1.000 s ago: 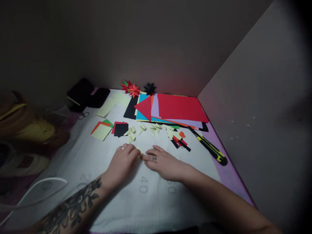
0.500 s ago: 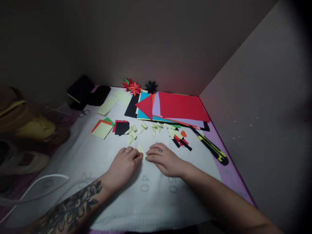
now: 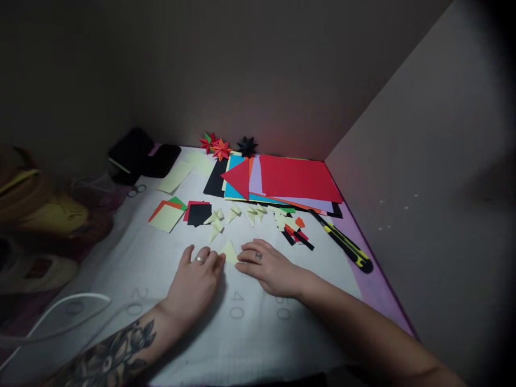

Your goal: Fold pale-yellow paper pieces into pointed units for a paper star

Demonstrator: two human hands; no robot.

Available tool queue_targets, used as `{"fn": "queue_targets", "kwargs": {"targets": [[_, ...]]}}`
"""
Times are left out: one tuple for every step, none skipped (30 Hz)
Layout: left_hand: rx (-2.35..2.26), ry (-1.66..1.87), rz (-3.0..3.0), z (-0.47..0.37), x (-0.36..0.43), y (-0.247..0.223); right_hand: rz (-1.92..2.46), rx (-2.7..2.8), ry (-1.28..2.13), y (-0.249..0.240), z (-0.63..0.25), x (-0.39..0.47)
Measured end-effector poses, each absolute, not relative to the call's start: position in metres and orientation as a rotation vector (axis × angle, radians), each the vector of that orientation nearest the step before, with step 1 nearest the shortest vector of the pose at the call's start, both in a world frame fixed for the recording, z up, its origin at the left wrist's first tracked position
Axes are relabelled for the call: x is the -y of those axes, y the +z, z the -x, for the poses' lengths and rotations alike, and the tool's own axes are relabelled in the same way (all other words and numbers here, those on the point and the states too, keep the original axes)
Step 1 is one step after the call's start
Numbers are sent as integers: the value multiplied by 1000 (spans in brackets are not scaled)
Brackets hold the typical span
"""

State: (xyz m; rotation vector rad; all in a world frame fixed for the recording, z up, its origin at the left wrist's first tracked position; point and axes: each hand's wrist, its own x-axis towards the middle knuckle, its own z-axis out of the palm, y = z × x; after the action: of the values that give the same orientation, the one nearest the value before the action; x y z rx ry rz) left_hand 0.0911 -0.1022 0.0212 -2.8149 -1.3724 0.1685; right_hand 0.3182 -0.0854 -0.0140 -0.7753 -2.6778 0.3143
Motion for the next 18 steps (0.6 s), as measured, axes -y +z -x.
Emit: {"fn": "queue_targets", "kwargs": {"targets": [[1393, 160, 2797, -91, 104, 20, 778, 2670, 306, -14, -318, 86], [1412, 151, 2778, -92, 105, 18, 778, 2659, 303, -14, -319, 86], [1431, 139, 2755, -92, 106, 17, 776, 2648, 304, -15, -319, 87], [1450, 125, 2728, -92, 106, 16, 772, 2637, 309, -15, -319, 88], [1468, 112, 2701, -91, 105, 15, 767, 2627, 313, -16, -320, 88], [1486, 98, 2677, -91, 104, 15, 761, 2618, 314, -17, -320, 88], [1501, 82, 2662, -90, 102, 15, 757, 2612, 312, -17, -320, 88], [1516, 61, 2658, -89, 101, 16, 755, 2608, 307, -18, -320, 88], [1538, 28, 2658, -88, 99, 16, 754, 2602, 302, -19, -320, 88], [1563, -17, 2662, -88, 97, 16, 751, 2594, 299, -20, -320, 87], [1589, -77, 2672, -87, 95, 16, 749, 2583, 300, -20, -320, 86], [1615, -146, 2689, -87, 93, 15, 747, 2570, 303, -21, -320, 86], [1639, -218, 2714, -87, 92, 14, 744, 2558, 307, -22, -320, 85], [1665, -287, 2746, -87, 90, 12, 741, 2547, 311, -23, -320, 85], [1688, -349, 2781, -87, 89, 11, 740, 2540, 314, -23, -320, 84], [1707, -402, 2816, -87, 87, 9, 737, 2534, 318, -23, -321, 84], [1724, -443, 2845, -87, 85, 8, 735, 2528, 322, -24, -321, 84], [1736, -471, 2873, -86, 83, 7, 732, 2523, 329, -23, -321, 84]]}}
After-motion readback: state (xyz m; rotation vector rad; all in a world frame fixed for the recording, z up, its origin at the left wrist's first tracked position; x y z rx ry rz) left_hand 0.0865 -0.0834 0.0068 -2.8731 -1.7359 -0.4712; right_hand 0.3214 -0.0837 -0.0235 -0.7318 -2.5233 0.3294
